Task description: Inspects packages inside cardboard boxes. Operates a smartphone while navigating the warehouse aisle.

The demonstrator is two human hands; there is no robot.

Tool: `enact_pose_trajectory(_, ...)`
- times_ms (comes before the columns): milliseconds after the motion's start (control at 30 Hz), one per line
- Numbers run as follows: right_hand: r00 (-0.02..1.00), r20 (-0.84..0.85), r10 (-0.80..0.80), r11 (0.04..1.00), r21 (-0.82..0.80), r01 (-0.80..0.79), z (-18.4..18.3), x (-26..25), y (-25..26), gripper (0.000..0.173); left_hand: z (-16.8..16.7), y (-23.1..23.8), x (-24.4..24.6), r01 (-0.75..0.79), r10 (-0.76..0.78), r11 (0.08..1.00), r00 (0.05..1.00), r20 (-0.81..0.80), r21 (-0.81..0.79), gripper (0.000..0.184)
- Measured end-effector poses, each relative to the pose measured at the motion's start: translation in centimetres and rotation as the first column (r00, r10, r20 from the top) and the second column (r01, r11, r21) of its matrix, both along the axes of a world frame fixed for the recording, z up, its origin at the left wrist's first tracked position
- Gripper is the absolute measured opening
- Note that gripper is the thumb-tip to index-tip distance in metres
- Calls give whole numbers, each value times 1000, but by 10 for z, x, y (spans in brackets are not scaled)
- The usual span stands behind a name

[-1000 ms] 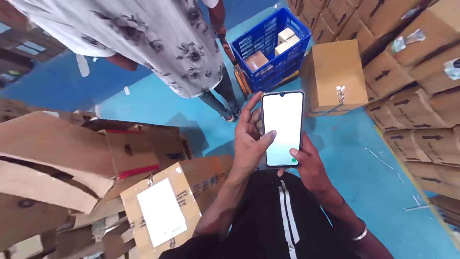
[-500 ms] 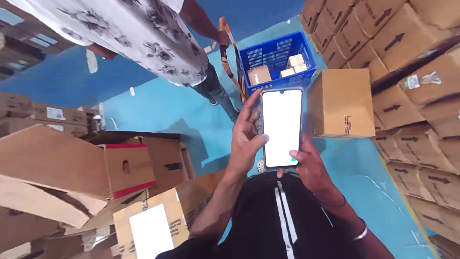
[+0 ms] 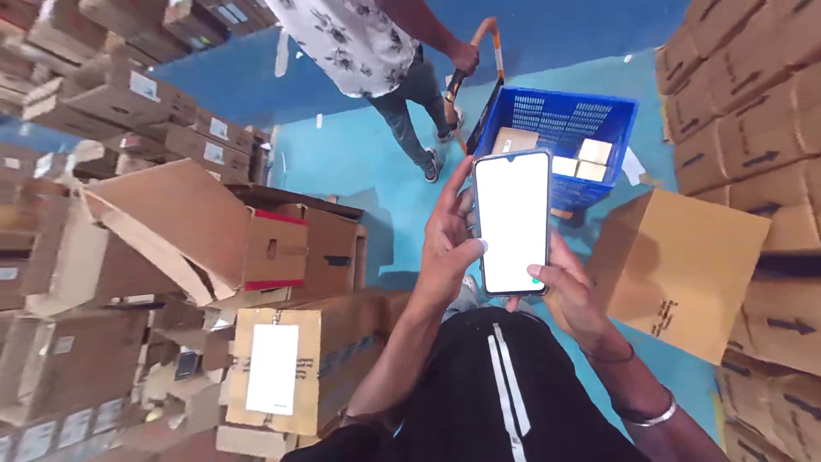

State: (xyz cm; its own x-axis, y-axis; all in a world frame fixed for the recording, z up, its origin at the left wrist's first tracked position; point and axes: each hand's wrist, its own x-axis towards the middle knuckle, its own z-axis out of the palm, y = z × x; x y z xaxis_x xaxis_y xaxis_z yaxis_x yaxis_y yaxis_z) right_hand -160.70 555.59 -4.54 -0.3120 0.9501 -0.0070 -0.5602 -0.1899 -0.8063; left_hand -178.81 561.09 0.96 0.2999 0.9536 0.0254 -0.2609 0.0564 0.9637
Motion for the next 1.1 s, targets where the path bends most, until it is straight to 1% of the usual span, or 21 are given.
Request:
enact_pose_trajectory(133,998,-66,-21,993,-118,13,-10,2,30,43,-12,29,5,-33,33,999,999,0,-3,89)
enact_pose_trajectory(233,997,-5,-74,975,-209,71,-15,-4,57,43,-24,54,3,-30,29,999,999,33,21,88)
enact_pose_trajectory(300,994,59,-89,976,-195,99,-17,-1,72,40,-34,73,5,-16,15,1000,999,50,21,92)
enact_pose_trajectory(367,993,86,-83,984,-149,95,-20,0,90,37,-46,95,3,11,-12,1000,997,74,16,95)
enact_pose_trajectory(400,992,95,-80,985,-143,93,-21,0,101,40,-53,108,3,20,-21,1000,995,93,6,97)
enact_pose_trajectory(467,992,96,-86,982,-158,101,-20,-1,121,44,-62,137,2,62,-59,998,990,128,-21,99)
enact_pose_trajectory(533,984,126,-125,968,-201,149,-19,0,142,46,-69,170,6,132,-124,990,979,165,-39,98)
enact_pose_trajectory(600,973,141,-183,955,-209,210,-21,1,165,49,-71,205,11,218,-207,975,959,192,-43,98)
enact_pose_trajectory(667,967,99,-235,948,-196,251,-23,3,182,50,-70,236,18,309,-296,950,937,186,-40,97)
enact_pose_trajectory(733,961,5,-276,944,-186,272,-21,11,198,53,-64,268,31,395,-389,919,906,165,-2,93)
enact_pose_trajectory(867,922,-257,-289,954,-153,256,-26,38,221,71,-51,321,72,556,-560,828,816,141,75,84)
enact_pose_trajectory(933,886,-320,-335,940,-176,292,-33,57,231,78,-52,346,100,594,-602,798,791,108,97,80)
enact_pose_trajectory(1000,843,-370,-391,920,-199,339,-46,79,242,82,-65,374,133,596,-600,799,799,44,81,74)
enact_pose_trajectory(1033,813,-412,-413,911,-209,357,-53,91,251,81,-77,390,151,587,-588,808,809,12,60,68)
enact_pose_trajectory(1100,740,-486,-464,886,-260,384,-65,121,274,72,-109,423,188,543,-545,839,836,-64,-36,54)
